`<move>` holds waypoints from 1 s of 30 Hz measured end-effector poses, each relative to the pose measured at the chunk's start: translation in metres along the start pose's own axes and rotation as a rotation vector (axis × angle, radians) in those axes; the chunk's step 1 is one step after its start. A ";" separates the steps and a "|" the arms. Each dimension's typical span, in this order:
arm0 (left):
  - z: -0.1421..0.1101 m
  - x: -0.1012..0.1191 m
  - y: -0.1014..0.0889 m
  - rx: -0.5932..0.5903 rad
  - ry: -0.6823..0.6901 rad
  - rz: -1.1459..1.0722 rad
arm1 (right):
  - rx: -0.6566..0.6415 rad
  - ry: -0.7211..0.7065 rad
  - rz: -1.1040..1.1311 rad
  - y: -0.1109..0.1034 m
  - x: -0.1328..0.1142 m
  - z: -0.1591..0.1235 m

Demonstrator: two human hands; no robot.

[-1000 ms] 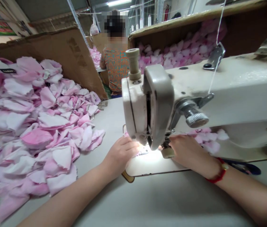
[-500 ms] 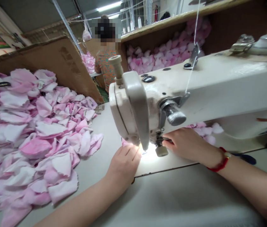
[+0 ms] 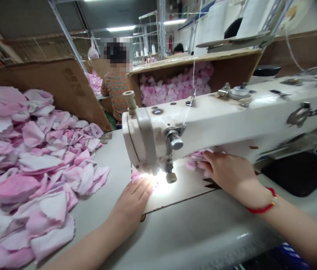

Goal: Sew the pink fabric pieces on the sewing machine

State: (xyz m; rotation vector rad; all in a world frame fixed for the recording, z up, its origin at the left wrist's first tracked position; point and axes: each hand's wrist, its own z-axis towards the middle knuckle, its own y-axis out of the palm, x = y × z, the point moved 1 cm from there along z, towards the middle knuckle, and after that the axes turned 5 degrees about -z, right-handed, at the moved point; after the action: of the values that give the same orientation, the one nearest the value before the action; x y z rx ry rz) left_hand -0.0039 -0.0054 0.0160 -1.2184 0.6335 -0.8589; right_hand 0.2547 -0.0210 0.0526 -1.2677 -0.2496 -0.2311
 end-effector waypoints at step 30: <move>-0.006 0.051 -0.034 0.329 -0.714 -1.530 | 0.636 -0.467 0.479 -0.038 -0.048 -0.078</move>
State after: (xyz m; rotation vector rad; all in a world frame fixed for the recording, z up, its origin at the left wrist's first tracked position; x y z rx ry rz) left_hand 0.0118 -0.0549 0.0486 -1.4627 -1.1736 -1.5088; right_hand 0.2021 -0.1051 0.0507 -0.6973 -0.3718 0.5302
